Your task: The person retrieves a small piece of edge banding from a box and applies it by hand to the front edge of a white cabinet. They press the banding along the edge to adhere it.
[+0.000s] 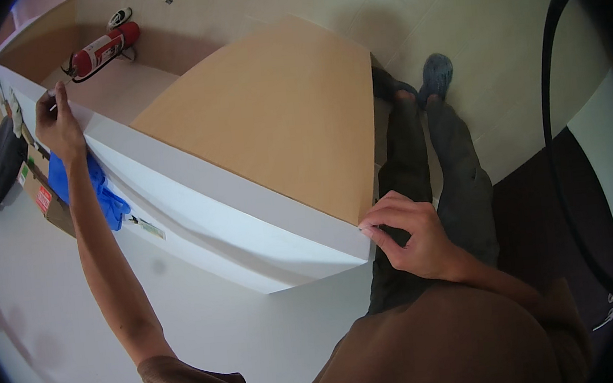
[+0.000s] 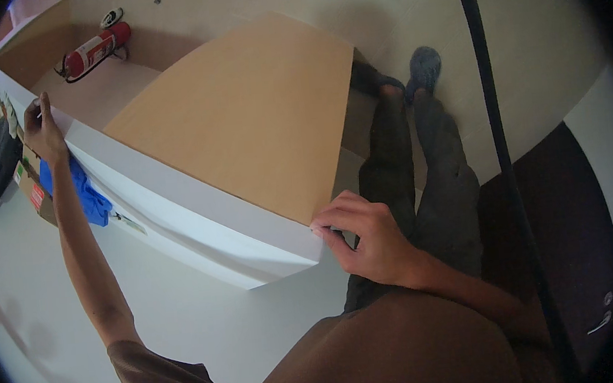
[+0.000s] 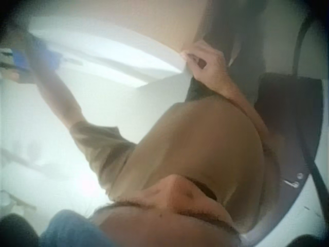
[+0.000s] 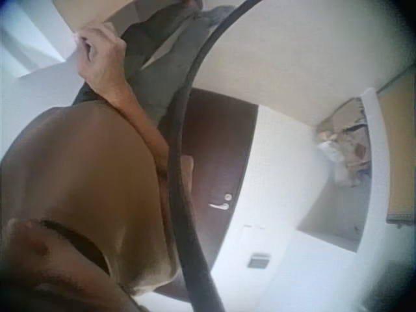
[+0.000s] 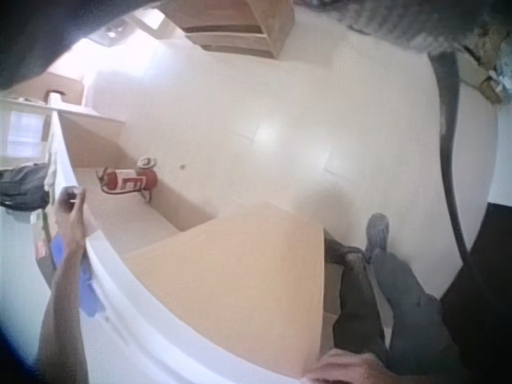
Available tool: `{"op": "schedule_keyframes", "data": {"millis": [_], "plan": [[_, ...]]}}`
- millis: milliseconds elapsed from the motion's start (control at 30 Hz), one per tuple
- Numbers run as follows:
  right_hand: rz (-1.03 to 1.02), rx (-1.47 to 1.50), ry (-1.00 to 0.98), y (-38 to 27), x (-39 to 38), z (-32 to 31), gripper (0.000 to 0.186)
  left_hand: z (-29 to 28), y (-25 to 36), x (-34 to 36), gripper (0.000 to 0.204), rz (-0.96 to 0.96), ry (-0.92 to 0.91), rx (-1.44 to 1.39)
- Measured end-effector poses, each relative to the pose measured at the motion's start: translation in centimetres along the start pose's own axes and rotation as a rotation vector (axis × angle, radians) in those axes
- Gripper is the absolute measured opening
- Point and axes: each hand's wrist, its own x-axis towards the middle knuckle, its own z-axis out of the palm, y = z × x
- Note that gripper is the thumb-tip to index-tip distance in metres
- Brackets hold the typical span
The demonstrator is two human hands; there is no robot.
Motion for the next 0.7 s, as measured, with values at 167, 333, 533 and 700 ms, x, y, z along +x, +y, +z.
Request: {"op": "schedule_keyframes", "data": {"millis": [167,333,533,700], "plan": [[-0.001,0.031,0.032,0.6,-0.2,0.2,0.010,-0.3,-1.1,0.4,0.036,0.013,-0.034,0.006],[0.019,0.062,0.047,-0.1,1.6,1.3,0.008,0.1,-0.1,-0.3,0.036,0.036,0.015,-0.009],[-0.076,0.141,0.023,-2.0,10.8,5.6,0.005,0.3,-0.1,-0.4,0.034,-0.006,0.014,-0.072],[-0.124,0.041,0.030,-5.4,21.0,10.2,0.015,0.4,1.4,-0.7,0.030,-0.016,0.024,-0.078]]}}
